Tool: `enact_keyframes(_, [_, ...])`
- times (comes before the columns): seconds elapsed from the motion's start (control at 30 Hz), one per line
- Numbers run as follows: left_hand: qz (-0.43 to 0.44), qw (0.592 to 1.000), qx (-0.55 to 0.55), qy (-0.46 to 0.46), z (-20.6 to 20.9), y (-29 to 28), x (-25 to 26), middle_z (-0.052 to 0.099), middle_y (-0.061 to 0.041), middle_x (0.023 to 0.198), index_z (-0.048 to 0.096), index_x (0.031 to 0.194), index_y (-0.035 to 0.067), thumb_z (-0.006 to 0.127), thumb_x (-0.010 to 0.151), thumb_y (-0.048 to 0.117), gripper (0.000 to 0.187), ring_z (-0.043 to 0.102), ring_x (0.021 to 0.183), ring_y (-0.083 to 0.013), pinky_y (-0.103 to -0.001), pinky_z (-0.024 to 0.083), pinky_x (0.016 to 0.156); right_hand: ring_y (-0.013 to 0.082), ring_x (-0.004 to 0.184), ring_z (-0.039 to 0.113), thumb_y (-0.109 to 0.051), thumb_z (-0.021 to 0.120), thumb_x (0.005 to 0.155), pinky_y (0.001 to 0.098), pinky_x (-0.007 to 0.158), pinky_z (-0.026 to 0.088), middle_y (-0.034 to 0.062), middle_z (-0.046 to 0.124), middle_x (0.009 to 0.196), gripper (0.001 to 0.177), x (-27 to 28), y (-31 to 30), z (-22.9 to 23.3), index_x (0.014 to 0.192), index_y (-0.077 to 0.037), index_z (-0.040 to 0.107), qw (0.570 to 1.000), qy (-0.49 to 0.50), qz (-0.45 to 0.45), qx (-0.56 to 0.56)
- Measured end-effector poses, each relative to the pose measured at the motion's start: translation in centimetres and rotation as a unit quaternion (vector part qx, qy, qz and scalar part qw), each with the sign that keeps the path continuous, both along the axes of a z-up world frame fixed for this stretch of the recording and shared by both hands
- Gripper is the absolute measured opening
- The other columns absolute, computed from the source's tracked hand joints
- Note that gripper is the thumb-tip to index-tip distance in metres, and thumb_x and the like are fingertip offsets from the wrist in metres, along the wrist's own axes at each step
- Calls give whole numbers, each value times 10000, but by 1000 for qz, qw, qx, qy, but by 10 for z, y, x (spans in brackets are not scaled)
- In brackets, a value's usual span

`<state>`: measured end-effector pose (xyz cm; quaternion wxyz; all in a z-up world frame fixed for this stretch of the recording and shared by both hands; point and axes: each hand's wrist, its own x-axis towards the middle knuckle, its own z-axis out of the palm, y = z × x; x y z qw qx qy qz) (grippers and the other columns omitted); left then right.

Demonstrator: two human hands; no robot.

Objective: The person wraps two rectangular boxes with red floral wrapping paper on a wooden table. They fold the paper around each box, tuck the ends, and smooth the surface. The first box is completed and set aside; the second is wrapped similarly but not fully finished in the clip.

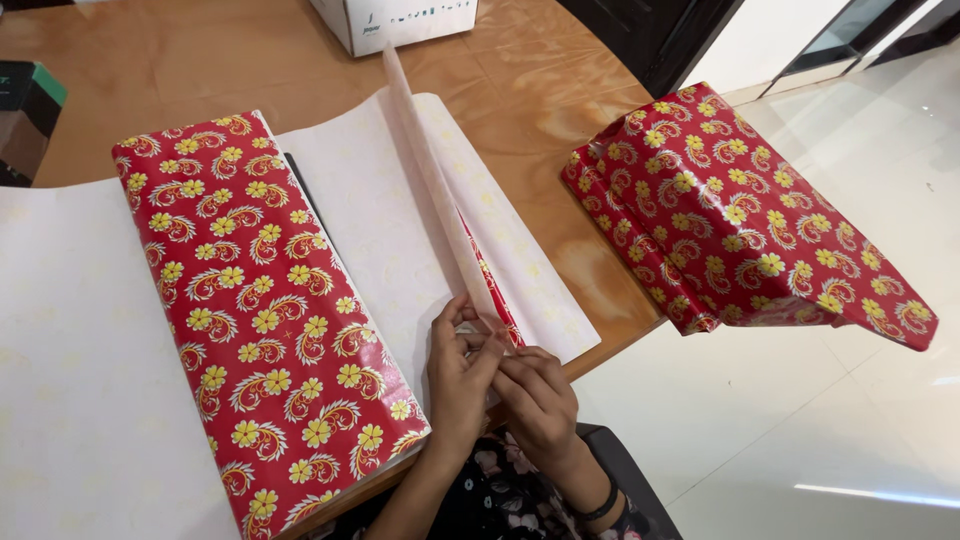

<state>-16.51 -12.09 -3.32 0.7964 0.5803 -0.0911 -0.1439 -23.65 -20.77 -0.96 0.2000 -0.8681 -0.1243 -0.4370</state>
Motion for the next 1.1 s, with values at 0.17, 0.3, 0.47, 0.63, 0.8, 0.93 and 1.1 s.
enact_keyframes(0.17, [23,999,-21,26,0,-3,0,604,-119,1243,405,1451,-14,680,910,30,608,638,957,-139,-270,567,801,324,967,691,59,724,756,448,956,569,149,714,1003,300,-6,-4,-1,1052,15,697,998,29,29,47])
enact_keyframes(0.3, [37,997,-46,49,-2,-4,-1,609,-101,1217,439,1421,-16,621,936,-3,519,638,961,-116,-266,571,759,277,999,710,80,731,818,368,874,589,143,690,1123,294,-10,-7,-5,1093,-12,681,984,37,73,156])
enact_keyframes(0.47, [62,997,-55,4,-8,-6,-2,646,-108,1181,456,1428,-32,597,935,-43,513,635,935,-115,-247,540,782,178,1103,699,67,734,943,251,767,592,150,645,1312,313,-16,1,-9,1221,-44,643,960,53,71,264])
enact_keyframes(0.63, [55,993,-96,40,-11,-4,-4,647,-100,1172,471,1406,-20,585,948,-21,472,636,960,-118,-262,541,812,260,1253,578,-76,830,780,298,906,546,195,534,1363,628,-12,3,-6,1335,2,547,953,89,3,291])
enact_keyframes(0.8, [48,987,-145,57,-7,4,-5,636,-86,1231,522,1355,-25,491,1033,125,357,625,1089,-117,-276,510,931,268,1218,634,-130,818,837,327,863,570,113,627,1355,406,-13,8,-9,1227,-103,709,957,131,-88,245])
enact_keyframes(0.93, [26,985,-165,31,-2,11,-12,650,-96,1157,551,1283,-8,474,1072,199,307,644,1034,-129,-286,530,891,311,1248,565,-171,875,728,424,998,504,131,583,1371,554,-13,5,-13,1235,-90,669,988,73,-73,113])
enact_keyframes(1.1, [26,991,-130,36,-1,5,-12,694,-81,1028,602,1155,-4,579,1044,197,231,651,906,-123,-283,545,790,315,1241,577,-150,872,721,391,931,558,186,510,1440,702,-9,1,-21,1352,-83,572,970,134,-11,203])
